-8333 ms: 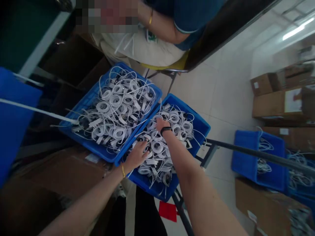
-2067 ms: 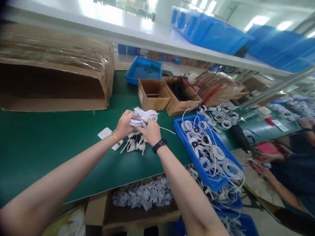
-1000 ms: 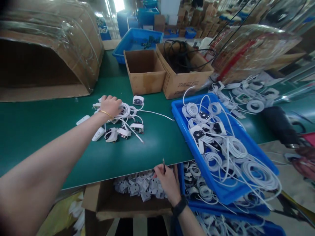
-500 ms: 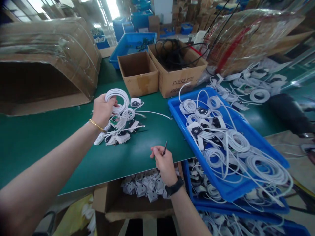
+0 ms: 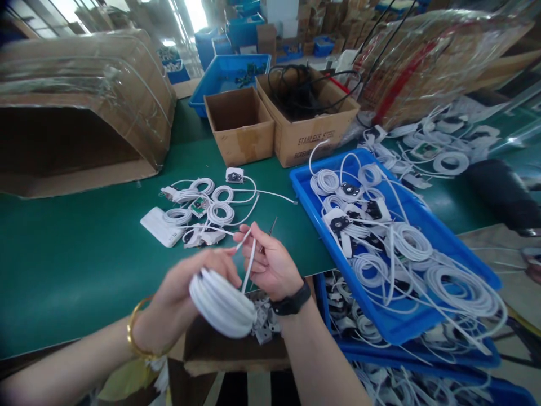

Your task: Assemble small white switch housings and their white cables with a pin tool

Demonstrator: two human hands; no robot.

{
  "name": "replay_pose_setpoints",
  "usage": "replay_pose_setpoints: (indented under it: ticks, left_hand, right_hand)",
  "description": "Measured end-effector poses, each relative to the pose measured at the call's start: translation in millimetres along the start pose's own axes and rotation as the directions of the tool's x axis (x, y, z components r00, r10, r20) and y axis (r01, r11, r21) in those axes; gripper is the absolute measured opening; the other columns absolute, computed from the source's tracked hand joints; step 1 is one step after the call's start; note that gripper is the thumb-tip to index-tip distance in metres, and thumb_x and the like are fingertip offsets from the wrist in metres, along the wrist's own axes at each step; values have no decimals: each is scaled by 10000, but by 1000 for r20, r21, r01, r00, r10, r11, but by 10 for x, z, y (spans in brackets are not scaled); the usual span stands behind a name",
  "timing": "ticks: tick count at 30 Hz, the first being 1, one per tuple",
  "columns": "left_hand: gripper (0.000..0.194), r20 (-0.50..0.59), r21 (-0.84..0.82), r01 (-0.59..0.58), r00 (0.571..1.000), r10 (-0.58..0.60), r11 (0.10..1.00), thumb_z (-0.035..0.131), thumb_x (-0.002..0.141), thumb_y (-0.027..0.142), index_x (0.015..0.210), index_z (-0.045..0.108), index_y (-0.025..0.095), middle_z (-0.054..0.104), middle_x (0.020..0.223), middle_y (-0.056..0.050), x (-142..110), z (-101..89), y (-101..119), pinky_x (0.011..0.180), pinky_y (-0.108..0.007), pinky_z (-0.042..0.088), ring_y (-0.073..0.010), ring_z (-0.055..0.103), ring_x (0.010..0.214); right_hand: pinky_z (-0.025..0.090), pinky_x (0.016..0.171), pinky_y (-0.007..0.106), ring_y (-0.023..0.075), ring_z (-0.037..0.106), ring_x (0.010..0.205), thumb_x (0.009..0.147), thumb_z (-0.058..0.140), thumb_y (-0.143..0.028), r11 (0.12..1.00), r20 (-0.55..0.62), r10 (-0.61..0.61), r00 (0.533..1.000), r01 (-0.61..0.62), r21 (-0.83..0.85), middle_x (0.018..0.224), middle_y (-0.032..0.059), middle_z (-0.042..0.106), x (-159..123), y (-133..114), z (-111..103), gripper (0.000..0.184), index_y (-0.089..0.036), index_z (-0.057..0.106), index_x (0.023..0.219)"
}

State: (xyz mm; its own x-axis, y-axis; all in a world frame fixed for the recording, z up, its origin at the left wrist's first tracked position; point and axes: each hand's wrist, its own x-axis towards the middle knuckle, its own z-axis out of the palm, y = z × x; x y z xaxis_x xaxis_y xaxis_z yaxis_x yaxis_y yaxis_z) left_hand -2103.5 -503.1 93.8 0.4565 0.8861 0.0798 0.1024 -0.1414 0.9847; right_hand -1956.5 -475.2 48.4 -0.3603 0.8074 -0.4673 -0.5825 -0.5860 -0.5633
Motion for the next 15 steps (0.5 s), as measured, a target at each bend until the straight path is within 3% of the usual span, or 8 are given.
replay_pose_setpoints:
  ticks: [1,2,3,5,7,8,11,15]
  left_hand:
    - [99,102,121,-60,994,48,991,530,860,228,797,597,191,667,946,-77,-144,32,-113,949,-382,453,-200,603,942]
    - [81,130,184,-74,990,51,980,549,843,220,806,614,188,652,1061,-105,-272,61,-241,991,-411,418,-234,570,1055]
    - [86,93,231,-41,995,20,972,545,838,206,830,627,182,618,1153,-129,-380,94,-379,1007,-439,395,-263,529,1132]
    - [128,-109,195,185,980,-166,963,509,850,220,851,631,182,632,1093,-127,-525,182,-657,898,-411,464,-253,581,1029]
    - [144,-233,-116,417,871,-433,901,491,856,272,840,599,178,663,870,-83,-586,299,-896,703,-335,511,-201,628,777]
    - [141,-238,-308,464,808,-540,830,507,844,297,831,580,176,658,792,-59,-595,361,-990,634,-301,506,-178,620,689]
    - [185,-233,-712,365,682,-693,599,643,741,321,796,543,174,669,746,-32,-586,509,-1177,576,-247,492,-147,618,621]
    - [345,-233,-868,251,554,-799,428,784,574,249,799,533,178,689,728,-26,-522,560,-1301,661,-274,529,-173,668,694]
  right_hand:
    - [94,326,168,12,120,364,741,678,-456,998,-46,2,999,-5,-69,655,0,651,8,0,-71,316,-160,629,839]
    - [98,327,172,11,155,355,712,708,-429,990,-102,-10,995,-5,-143,644,10,656,16,28,-157,311,-150,627,823]
    - [103,328,178,13,190,347,684,731,-414,976,-164,-38,986,1,-218,617,15,653,24,83,-253,311,-142,626,791]
    - [113,330,189,21,233,334,647,752,-418,939,-278,-113,954,11,-343,515,3,606,34,243,-454,317,-136,613,687]
    - [118,331,195,24,227,326,627,757,-440,931,-339,-144,930,11,-365,425,-28,521,26,423,-642,347,-144,580,595]
    - [118,331,197,23,217,326,628,752,-455,934,-354,-146,924,11,-356,411,-37,497,9,505,-725,361,-149,568,579]
    - [109,328,193,17,188,327,646,716,-528,943,-408,-162,898,18,-333,448,-40,510,-114,694,-915,409,-164,536,591]
    - [131,326,159,5,194,346,652,734,-496,980,-483,-198,853,179,-85,581,-38,583,-370,816,-972,381,-174,537,703]
